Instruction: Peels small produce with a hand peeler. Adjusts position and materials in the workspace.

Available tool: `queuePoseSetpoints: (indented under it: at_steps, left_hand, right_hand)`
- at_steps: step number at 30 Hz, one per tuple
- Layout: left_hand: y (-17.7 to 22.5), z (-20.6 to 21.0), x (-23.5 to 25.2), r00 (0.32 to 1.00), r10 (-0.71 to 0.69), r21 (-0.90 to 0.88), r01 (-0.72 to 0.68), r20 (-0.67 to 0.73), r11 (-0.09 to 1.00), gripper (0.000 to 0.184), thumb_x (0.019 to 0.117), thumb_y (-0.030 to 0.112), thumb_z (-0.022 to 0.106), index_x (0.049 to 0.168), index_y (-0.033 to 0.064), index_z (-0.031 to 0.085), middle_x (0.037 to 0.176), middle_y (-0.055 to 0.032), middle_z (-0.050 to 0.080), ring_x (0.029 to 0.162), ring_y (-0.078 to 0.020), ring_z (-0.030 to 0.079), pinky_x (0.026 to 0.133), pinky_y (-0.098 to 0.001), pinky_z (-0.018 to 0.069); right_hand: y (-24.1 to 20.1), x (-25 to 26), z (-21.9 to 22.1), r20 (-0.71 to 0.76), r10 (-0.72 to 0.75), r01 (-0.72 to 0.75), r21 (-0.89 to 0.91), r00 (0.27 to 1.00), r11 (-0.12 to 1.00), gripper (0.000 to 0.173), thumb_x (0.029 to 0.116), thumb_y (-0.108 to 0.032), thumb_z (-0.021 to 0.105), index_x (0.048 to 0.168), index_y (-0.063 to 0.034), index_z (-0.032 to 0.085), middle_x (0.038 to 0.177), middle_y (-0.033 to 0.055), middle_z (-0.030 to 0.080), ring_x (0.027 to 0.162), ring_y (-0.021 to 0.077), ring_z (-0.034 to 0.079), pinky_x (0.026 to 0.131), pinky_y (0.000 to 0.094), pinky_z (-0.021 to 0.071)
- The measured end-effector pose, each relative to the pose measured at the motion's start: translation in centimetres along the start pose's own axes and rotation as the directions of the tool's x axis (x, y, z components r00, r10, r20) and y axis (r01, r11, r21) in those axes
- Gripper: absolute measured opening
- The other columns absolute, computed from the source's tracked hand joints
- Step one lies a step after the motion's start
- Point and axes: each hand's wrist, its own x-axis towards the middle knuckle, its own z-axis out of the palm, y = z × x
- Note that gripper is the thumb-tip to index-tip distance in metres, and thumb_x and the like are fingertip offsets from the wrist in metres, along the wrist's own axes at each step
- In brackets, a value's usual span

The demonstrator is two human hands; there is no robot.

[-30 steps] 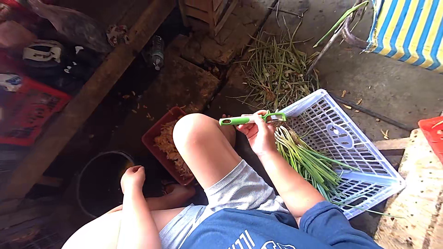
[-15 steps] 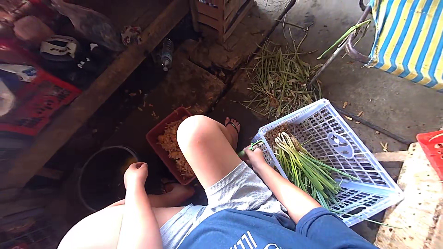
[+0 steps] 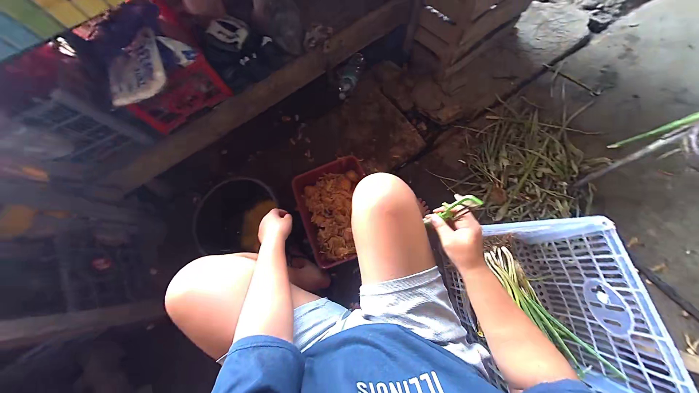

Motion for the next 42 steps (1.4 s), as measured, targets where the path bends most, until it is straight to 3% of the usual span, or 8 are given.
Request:
queuePoseSetpoints:
  at_steps: [7, 13, 18, 24, 28, 33, 39, 42]
  left_hand:
    - [-0.1, 2.8, 1.2, 0.997, 0.058, -0.044, -0.056, 0.048, 0.997, 0.033, 0.1016, 0.029, 0.054, 0.126, 0.0115, 0.070, 0.125, -0.0221, 0.068, 0.122, -0.0444, 0.061, 0.097, -0.0725, 0.0445]
    - [1.0, 8.9, 3.2, 0.931, 0.167, -0.015, -0.171, 0.326, 0.985, 0.037, 0.1021, 0.030, 0.057, 0.131, 0.0081, 0.066, 0.131, -0.0232, 0.065, 0.126, -0.0435, 0.059, 0.102, -0.0711, 0.0434]
    - [3.3, 13.1, 2.7, 0.883, 0.119, -0.061, -0.102, 0.455, 0.993, 0.042, 0.1037, 0.029, 0.056, 0.139, 0.0067, 0.060, 0.137, -0.0234, 0.061, 0.132, -0.0412, 0.056, 0.109, -0.0646, 0.0425]
    - [4.2, 17.6, 4.3, 0.845, 0.191, -0.116, -0.154, 0.499, 0.981, 0.046, 0.1036, 0.023, 0.057, 0.146, 0.0079, 0.053, 0.145, -0.0211, 0.057, 0.136, -0.0373, 0.053, 0.113, -0.0584, 0.0421]
    - [6.4, 18.8, 4.9, 0.781, 0.346, -0.051, -0.376, 0.521, 0.925, 0.037, 0.1017, 0.013, 0.057, 0.138, 0.0114, 0.063, 0.142, -0.0163, 0.060, 0.135, -0.0348, 0.054, 0.112, -0.0573, 0.0433]
    - [9.3, 21.6, 4.6, 0.578, 0.434, 0.117, -0.682, 0.691, 0.722, 0.034, 0.0990, 0.007, 0.057, 0.132, 0.0045, 0.066, 0.144, -0.0167, 0.059, 0.139, -0.0362, 0.050, 0.115, -0.0575, 0.0386]
    - [8.4, 22.6, 6.4, 0.671, 0.403, 0.309, -0.683, 0.622, 0.662, 0.073, 0.0940, 0.010, 0.068, 0.160, 0.0170, 0.036, 0.160, -0.0204, 0.040, 0.150, -0.0454, 0.031, 0.113, -0.0746, 0.0257]
    - [8.9, 22.5, 7.6, 0.717, 0.354, 0.339, -0.630, 0.601, 0.699, 0.081, 0.0857, 0.017, 0.077, 0.158, 0.0206, 0.040, 0.152, -0.0225, 0.047, 0.146, -0.0457, 0.035, 0.113, -0.0731, 0.0274]
  right_hand:
    - [-9.3, 6.8, -3.3, -0.204, -0.109, 0.172, 0.324, 0.973, 0.930, 0.015, 0.1041, -0.006, 0.051, 0.115, -0.0162, 0.049, 0.092, -0.0078, 0.073, 0.088, 0.0152, 0.075, 0.085, 0.0387, 0.0652]
    - [-17.7, 12.6, 1.9, -0.148, -0.247, 0.285, 0.372, 0.958, 0.883, 0.012, 0.1105, -0.012, 0.037, 0.120, -0.0075, 0.042, 0.096, 0.0025, 0.063, 0.089, 0.0194, 0.071, 0.084, 0.0405, 0.0638]
    - [-19.0, 16.4, 8.1, 0.000, -0.466, 0.440, 0.332, 0.885, 0.834, 0.014, 0.1000, 0.000, 0.051, 0.091, -0.0062, 0.059, 0.083, 0.0019, 0.068, 0.080, 0.0156, 0.073, 0.074, 0.0345, 0.0652]
    - [-14.0, 17.1, 7.8, 0.057, -0.151, 0.115, 0.404, 0.987, 0.907, 0.016, 0.1089, -0.011, 0.045, 0.122, -0.0069, 0.052, 0.087, -0.0022, 0.066, 0.081, 0.0158, 0.072, 0.077, 0.0378, 0.0654]
    - [-15.1, 17.7, 4.9, -0.007, 0.155, -0.128, 0.531, 0.988, 0.838, 0.028, 0.1143, -0.023, 0.024, 0.119, -0.0123, 0.049, 0.086, 0.0000, 0.064, 0.074, 0.0141, 0.070, 0.070, 0.0314, 0.0646]
    - [-14.4, 17.6, 4.0, -0.011, 0.158, -0.120, 0.598, 0.987, 0.792, 0.040, 0.1142, -0.023, 0.016, 0.112, -0.0081, 0.053, 0.083, 0.0051, 0.066, 0.070, 0.0172, 0.071, 0.067, 0.0292, 0.0644]
    - [-13.1, 17.8, 2.9, 0.090, 0.135, -0.160, 0.657, 0.987, 0.737, 0.045, 0.1117, -0.022, 0.011, 0.105, -0.0059, 0.052, 0.091, 0.0095, 0.065, 0.080, 0.0205, 0.071, 0.072, 0.0306, 0.0628]
    - [-12.6, 17.9, 2.6, 0.074, 0.092, -0.118, 0.633, 0.993, 0.765, 0.046, 0.1107, -0.016, 0.012, 0.104, -0.0009, 0.055, 0.091, 0.0120, 0.066, 0.082, 0.0221, 0.071, 0.076, 0.0305, 0.0629]
